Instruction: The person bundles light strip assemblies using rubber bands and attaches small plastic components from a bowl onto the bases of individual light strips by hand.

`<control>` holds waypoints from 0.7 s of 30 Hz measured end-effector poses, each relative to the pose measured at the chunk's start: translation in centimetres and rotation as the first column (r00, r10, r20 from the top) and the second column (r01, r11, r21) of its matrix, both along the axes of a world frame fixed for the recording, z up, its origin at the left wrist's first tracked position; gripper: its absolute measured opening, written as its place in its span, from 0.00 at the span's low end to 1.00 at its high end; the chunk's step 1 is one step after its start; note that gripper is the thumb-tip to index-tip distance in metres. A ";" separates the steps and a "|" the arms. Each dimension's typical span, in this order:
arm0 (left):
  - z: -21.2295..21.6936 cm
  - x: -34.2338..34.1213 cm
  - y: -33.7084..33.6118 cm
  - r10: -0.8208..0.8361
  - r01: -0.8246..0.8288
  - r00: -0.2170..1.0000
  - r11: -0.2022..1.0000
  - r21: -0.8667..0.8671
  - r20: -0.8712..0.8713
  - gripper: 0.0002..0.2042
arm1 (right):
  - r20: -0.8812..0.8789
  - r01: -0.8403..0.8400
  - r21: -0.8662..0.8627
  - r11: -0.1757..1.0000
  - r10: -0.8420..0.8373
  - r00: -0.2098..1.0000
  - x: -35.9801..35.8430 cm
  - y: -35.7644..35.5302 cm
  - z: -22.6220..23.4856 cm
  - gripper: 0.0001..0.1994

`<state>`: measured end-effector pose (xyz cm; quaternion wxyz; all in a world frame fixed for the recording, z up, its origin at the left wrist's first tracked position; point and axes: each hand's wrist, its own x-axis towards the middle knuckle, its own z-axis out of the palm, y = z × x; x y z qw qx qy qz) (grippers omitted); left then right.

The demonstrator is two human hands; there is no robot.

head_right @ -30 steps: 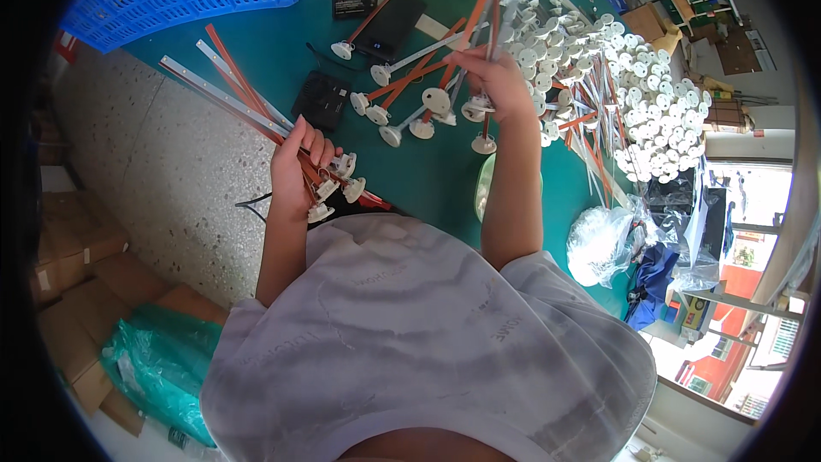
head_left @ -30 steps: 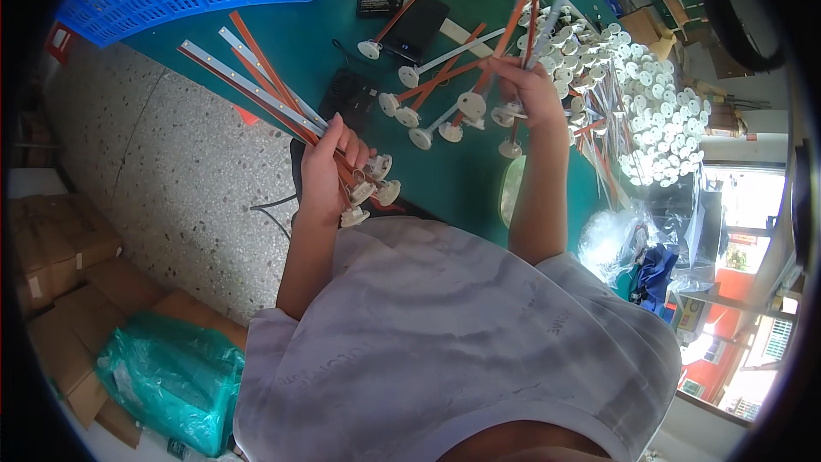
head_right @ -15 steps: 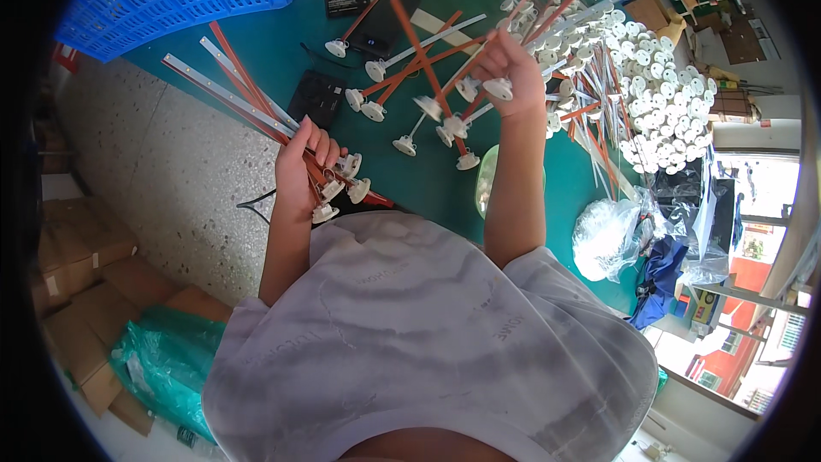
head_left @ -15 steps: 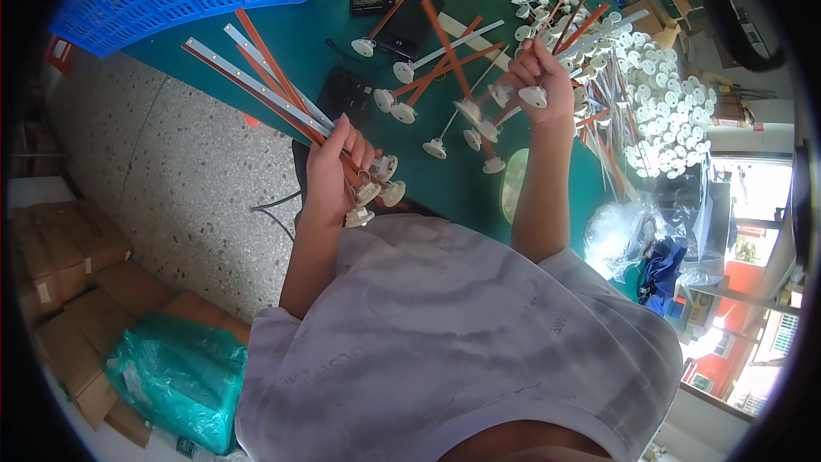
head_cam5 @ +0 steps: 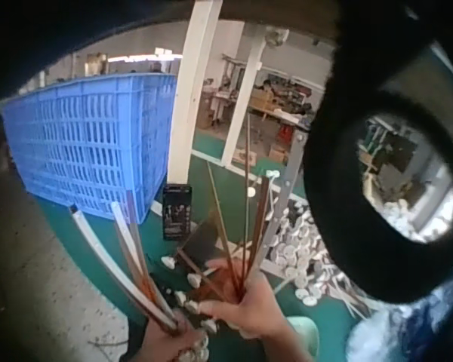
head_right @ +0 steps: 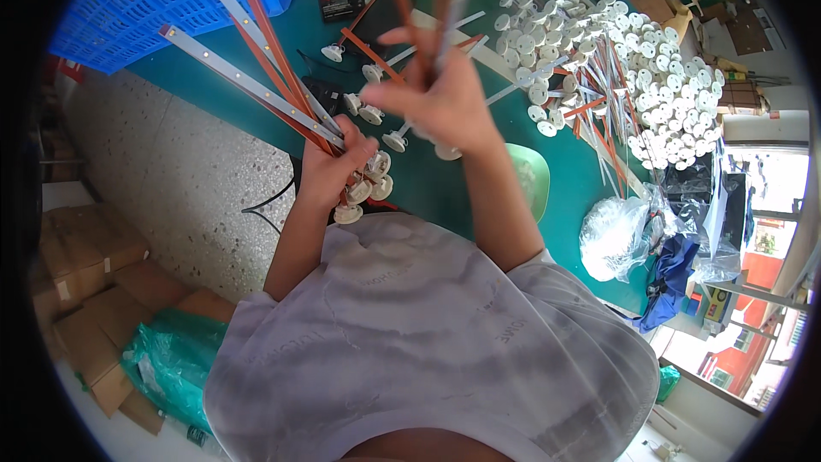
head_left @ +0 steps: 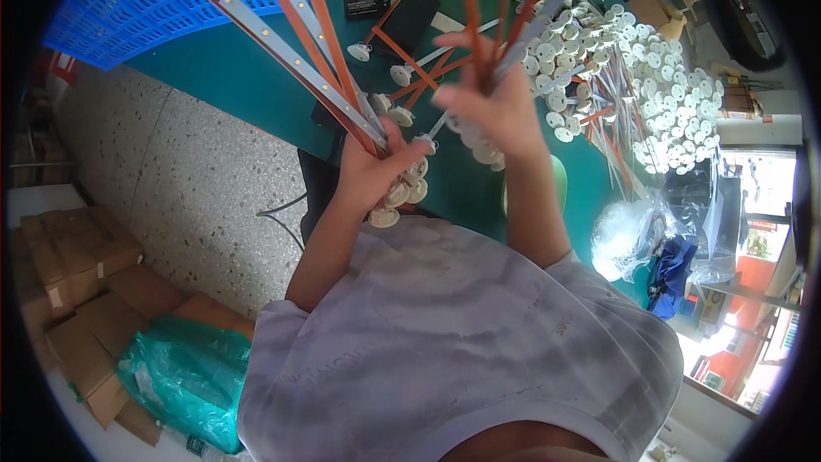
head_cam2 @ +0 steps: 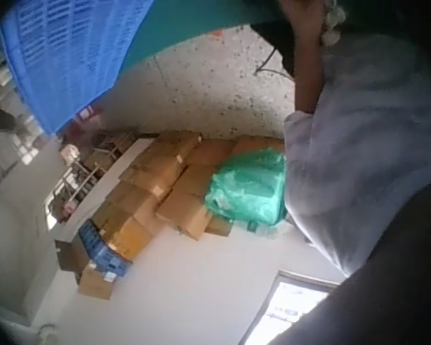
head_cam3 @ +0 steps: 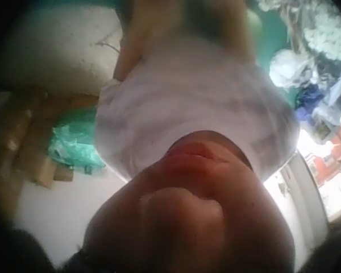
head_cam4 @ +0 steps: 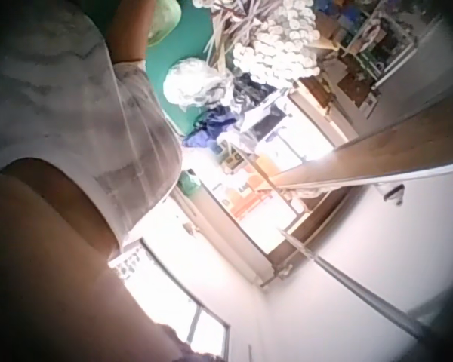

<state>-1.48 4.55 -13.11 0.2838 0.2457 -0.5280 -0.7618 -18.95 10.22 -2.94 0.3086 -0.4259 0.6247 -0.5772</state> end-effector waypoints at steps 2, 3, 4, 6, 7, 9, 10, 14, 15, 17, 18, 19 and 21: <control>-0.9 -0.7 0.5 0.016 -0.020 0.998 0.998 -0.056 -0.059 0.17 | -0.348 -0.237 -0.015 0.972 0.217 0.912 2.0 0.1 0.0 0.30; -1.3 -1.2 0.6 0.043 -0.039 0.999 0.967 -0.251 0.008 0.17 | -0.347 -0.232 -0.019 0.972 0.212 0.914 2.7 0.1 -0.2 0.30; -1.5 -1.6 0.8 0.083 -0.045 0.994 0.898 -0.437 0.068 0.17 | -0.405 -0.221 0.008 0.975 0.205 0.891 3.3 0.2 -0.7 0.30; -1.0 -3.1 2.3 0.165 -0.188 0.981 0.932 -0.308 -0.100 0.18 | -0.459 -0.212 0.028 0.977 0.201 0.866 3.8 0.9 -1.7 0.29; -1.0 -3.1 2.4 0.071 -0.073 0.997 0.893 -0.444 -0.021 0.18 | -0.302 -0.117 0.100 0.988 0.142 0.943 3.5 1.6 -2.0 0.26; -0.4 -3.3 2.7 -0.014 0.054 0.997 0.819 -0.571 0.074 0.19 | -0.100 0.026 0.104 0.994 -0.016 0.995 3.4 3.4 -2.1 0.17; 0.0 -3.3 3.2 -0.091 0.184 0.978 0.805 -0.563 0.189 0.22 | -0.095 0.020 0.096 0.995 -0.011 0.995 3.1 4.4 -2.6 0.17; 1.0 -4.2 4.9 -0.093 0.175 0.983 0.723 -0.668 0.157 0.25 | -0.152 -0.051 0.037 0.998 0.056 0.987 2.9 6.9 -3.8 0.11; 1.8 -4.4 5.4 -0.041 0.050 0.999 0.722 -0.690 0.029 0.24 | -0.040 -0.043 0.056 0.998 0.045 0.998 2.9 7.3 -3.6 0.10; 1.8 -4.7 5.6 -0.072 0.097 0.995 0.704 -0.703 0.066 0.24 | -0.034 -0.018 0.124 0.992 0.022 0.999 2.9 7.9 -3.1 0.10; 1.5 -4.7 5.8 -0.103 0.149 0.989 0.689 -0.709 0.108 0.25 | -0.025 0.008 0.198 0.980 -0.003 1.000 2.8 8.2 -2.9 0.10; 0.4 -4.7 5.9 -0.107 0.167 0.986 0.649 -0.743 0.128 0.40 | 0.052 0.012 0.072 0.997 -0.015 0.999 2.6 8.4 -3.7 0.10; 0.2 -5.0 5.8 -0.035 0.045 0.999 0.666 -0.744 0.030 0.40 | 0.074 0.026 0.080 0.996 -0.032 0.997 2.6 8.5 -3.0 0.09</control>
